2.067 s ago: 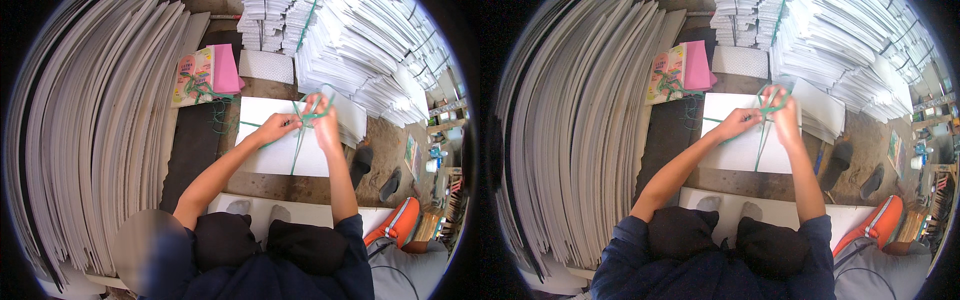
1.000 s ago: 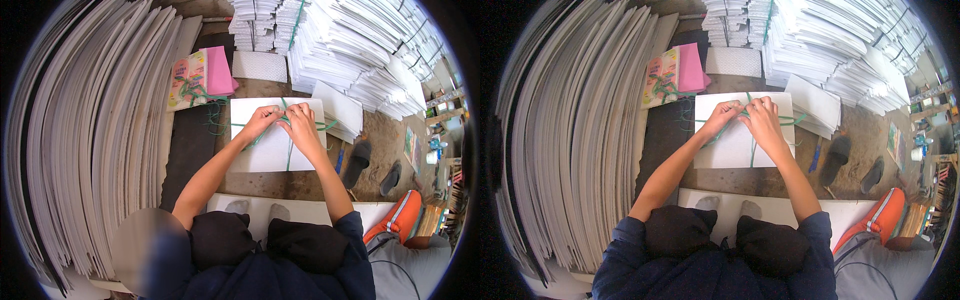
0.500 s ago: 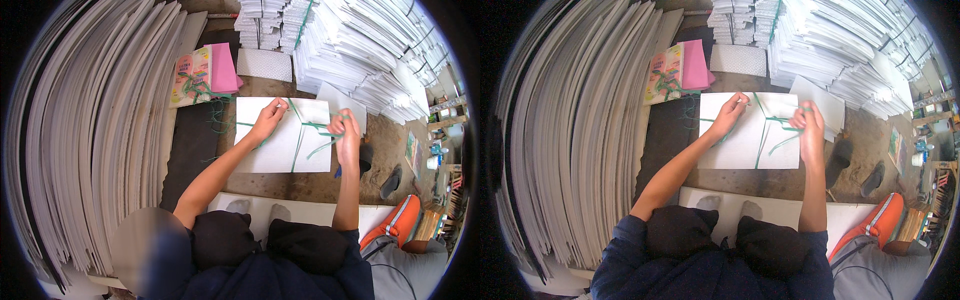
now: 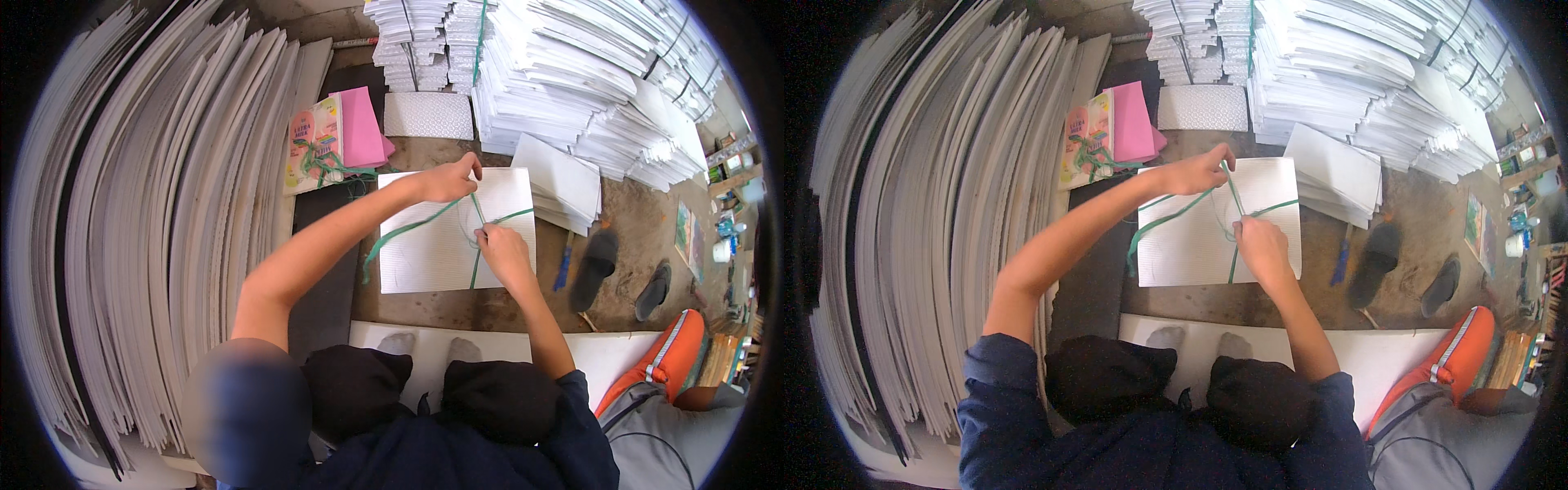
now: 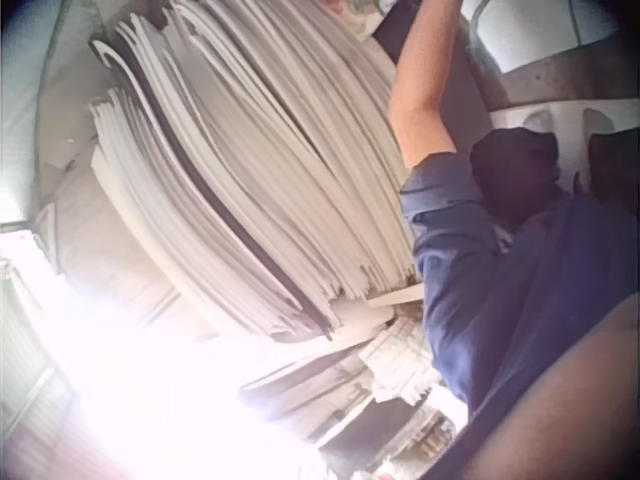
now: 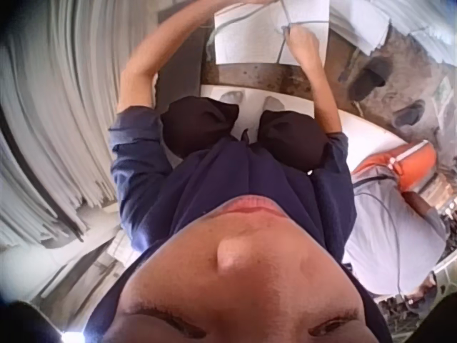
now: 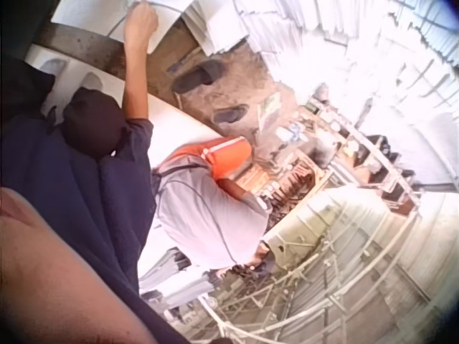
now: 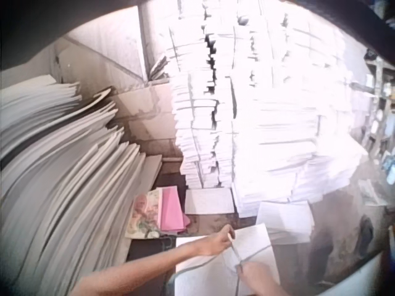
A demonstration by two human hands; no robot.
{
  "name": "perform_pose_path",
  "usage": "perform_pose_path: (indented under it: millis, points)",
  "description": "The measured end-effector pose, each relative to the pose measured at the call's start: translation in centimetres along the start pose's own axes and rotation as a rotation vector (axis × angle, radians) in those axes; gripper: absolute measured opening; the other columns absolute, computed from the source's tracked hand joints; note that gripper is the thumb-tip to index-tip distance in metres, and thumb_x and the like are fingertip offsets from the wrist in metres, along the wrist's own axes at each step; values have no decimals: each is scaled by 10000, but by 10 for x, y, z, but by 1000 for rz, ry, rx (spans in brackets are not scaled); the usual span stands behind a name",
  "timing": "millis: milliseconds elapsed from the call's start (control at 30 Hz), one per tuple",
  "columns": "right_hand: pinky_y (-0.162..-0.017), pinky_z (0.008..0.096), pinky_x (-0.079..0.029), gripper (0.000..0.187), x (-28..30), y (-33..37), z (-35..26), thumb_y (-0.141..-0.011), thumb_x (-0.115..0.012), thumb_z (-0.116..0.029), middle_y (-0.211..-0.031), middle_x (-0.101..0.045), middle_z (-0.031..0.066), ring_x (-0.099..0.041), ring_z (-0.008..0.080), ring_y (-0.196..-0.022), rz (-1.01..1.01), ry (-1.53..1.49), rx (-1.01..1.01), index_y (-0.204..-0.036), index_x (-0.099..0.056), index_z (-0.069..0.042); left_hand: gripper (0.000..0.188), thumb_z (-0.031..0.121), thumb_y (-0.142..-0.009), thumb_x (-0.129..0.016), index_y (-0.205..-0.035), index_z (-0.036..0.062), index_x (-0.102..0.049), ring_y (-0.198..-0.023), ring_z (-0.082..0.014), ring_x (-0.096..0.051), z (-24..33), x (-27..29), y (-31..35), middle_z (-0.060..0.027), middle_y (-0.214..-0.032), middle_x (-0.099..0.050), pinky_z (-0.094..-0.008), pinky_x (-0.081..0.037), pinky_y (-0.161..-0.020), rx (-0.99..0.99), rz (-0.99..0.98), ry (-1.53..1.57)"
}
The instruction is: The person sits on the floor and bundles stacks of white textured sheets using green string. They wrap the string around the stacks, tie knots to secure them, and use a blue utility knife to cut the excess string. The person then stacks the finished bundles on a pile nearby.
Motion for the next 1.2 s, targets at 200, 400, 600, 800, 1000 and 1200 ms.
perform_pose_path:
  millis: [200,400,600,800,1000,1200]
  points:
    - [-629,437,-426,234,7,-1,6,-779,-523,-220,-715,-563,211,-550,381,-702,22,-383,-60,-761,-575,7,245,190,-806,-588,-967,39,-482,-617,-100,-458,17,5,-8,-10,-697,-497,-251,-396,-526,217,-395,74]
    - [-622,428,-424,231,1,1,13,-762,-534,-222,-700,-558,214,-543,385,-704,49,-464,-87,-765,-578,5,206,125,-792,-620,-951,-3,-589,-723,-128,-591,0,-4,-18,-82,-846,-611,-225,-507,-651,416,-408,190]
    - [-594,372,-412,207,6,3,12,-767,-520,-172,-659,-534,205,-537,347,-626,86,-516,-92,-796,-574,25,329,236,-809,-600,-970,-51,-599,-781,-155,-618,-2,-10,-16,-117,-880,-626,-238,-517,-682,391,-438,53]
    - [-630,419,-427,222,0,1,13,-760,-541,-229,-733,-576,195,-555,364,-718,82,-487,-78,-793,-591,-15,302,266,-786,-608,-962,25,-560,-816,-260,-610,10,2,-7,-136,-912,-623,-352,-476,-737,115,-241,-526]
    - [-617,410,-427,224,2,4,15,-764,-547,-234,-725,-583,175,-559,346,-703,55,-466,-103,-795,-596,-18,332,115,-782,-570,-1074,11,-451,-1006,-339,-467,31,9,75,-171,-1067,-490,-400,-370,-881,-377,699,-548]
    - [-544,336,-400,207,3,2,11,-768,-544,-165,-621,-538,175,-541,271,-559,107,-482,-58,-829,-586,28,671,250,-808,-552,-1322,-28,-222,-1234,-355,-278,-30,-72,127,-246,-1315,-282,-440,-219,-1025,-120,461,-656]
Point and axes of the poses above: each hand's wrist, its own y-axis away from the middle knuckle, its own x-axis out of the back of the hand, z = x × y, the point moved 3 cm from there along -y, towards the middle knuckle
